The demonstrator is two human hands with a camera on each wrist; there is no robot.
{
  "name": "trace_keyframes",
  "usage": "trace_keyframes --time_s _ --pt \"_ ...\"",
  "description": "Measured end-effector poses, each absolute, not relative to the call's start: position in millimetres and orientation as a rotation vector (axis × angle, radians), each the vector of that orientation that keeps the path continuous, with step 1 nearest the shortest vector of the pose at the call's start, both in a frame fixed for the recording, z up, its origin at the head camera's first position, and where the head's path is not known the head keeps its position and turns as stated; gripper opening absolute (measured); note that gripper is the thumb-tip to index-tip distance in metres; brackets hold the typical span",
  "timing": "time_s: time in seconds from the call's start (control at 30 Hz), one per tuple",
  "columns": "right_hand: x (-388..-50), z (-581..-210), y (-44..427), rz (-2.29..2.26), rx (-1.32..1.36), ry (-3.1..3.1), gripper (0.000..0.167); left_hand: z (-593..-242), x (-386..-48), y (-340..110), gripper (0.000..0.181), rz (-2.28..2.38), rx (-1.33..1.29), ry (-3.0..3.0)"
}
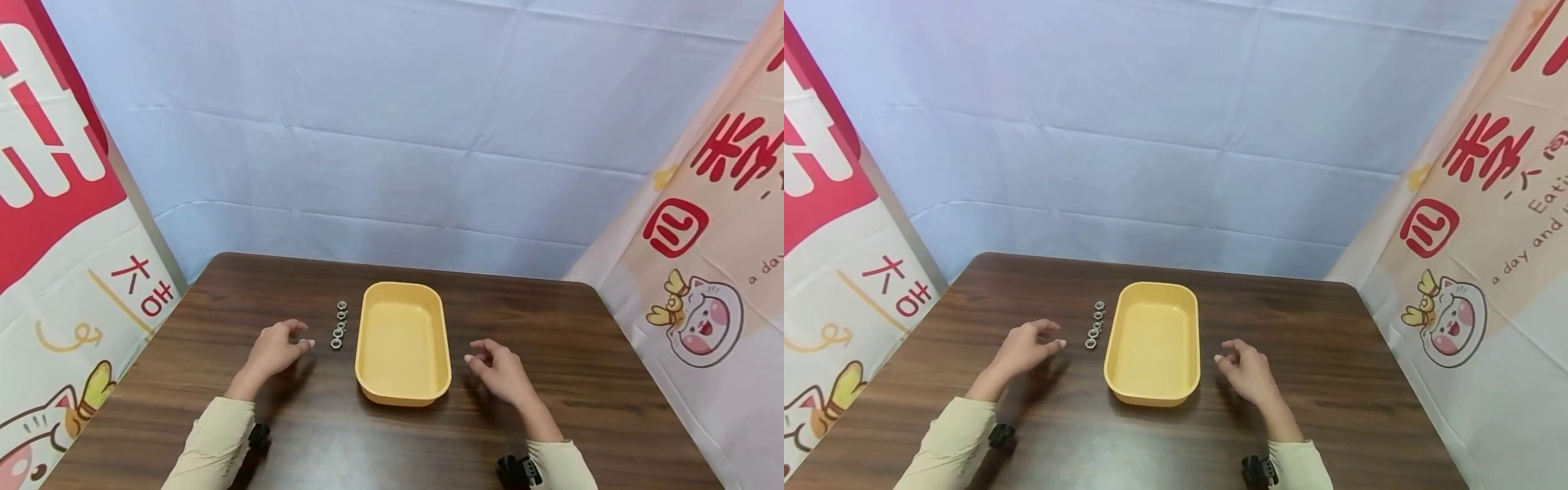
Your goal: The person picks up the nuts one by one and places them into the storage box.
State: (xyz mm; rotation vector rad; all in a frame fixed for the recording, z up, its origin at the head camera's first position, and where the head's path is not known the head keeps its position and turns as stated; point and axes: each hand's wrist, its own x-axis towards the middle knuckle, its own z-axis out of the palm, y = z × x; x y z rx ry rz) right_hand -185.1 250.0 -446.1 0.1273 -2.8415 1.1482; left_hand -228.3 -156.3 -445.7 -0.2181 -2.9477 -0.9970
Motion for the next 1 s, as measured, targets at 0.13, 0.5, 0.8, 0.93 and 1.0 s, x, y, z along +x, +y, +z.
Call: trace_keyframes --time_s 0.13,0.5,0.8,0.93,1.0 --pt "-185.1 -444.3 246.5 1.413 0.105 -2.809 0.032 -448.2 -230.5 -159.4 0.036 -1.018 -0.167 -2.947" --pt "-185.2 -449.7 239.2 1.779 0.079 -2.74 0.037 -448.2 -237.6 -166.6 0.042 -1.138 -0.108 -2.996" --pt "-185.6 -453.8 226.9 2.002 -0.015 -2.618 0.032 -450.0 -239.7 -169.8 0.047 -1.143 -0.064 -3.012" --pt "-184.3 -455.2 223.1 2.016 0.015 -2.621 0.035 -453.6 -241.4 -172.3 0.046 -1.121 -0.055 -3.021" --pt "-183.9 -455.3 221.6 2.006 0.036 -2.624 0.036 -454.5 -242.9 -173.7 0.046 -1.119 -0.054 -3.023"
